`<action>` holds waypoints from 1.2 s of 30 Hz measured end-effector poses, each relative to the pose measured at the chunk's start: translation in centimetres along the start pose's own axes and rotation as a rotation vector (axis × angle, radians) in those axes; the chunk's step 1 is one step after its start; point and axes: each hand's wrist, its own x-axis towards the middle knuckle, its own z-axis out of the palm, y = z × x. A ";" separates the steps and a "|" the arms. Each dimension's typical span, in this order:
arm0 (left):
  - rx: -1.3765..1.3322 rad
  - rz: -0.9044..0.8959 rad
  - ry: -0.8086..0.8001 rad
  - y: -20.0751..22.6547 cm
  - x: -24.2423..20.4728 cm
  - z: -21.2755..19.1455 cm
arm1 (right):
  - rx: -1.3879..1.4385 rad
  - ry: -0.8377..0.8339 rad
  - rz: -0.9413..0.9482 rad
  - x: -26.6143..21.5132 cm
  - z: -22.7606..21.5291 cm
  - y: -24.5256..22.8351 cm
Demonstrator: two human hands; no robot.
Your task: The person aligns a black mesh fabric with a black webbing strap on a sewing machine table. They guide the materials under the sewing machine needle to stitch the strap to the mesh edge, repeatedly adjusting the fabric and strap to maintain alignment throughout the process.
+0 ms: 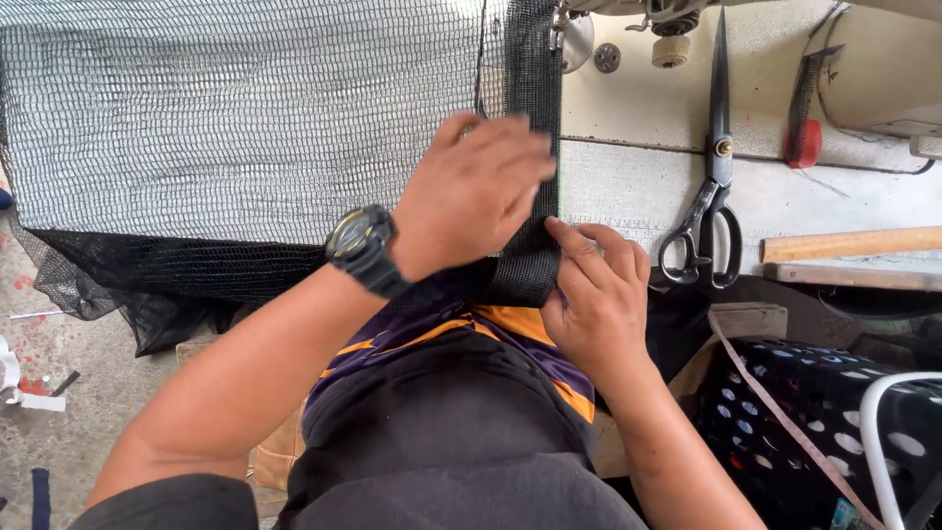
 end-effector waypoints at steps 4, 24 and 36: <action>0.211 -0.064 -0.143 -2.8 0.4 0.7 | 0.006 -0.062 0.019 -0.1 -0.2 -0.7; 0.168 -0.033 -0.162 -6.3 2.5 0.1 | -0.027 -0.011 0.024 2.4 1.9 -0.1; 0.129 0.047 -0.082 -11.3 7.1 0.1 | -0.021 0.002 0.045 6.7 4.0 2.6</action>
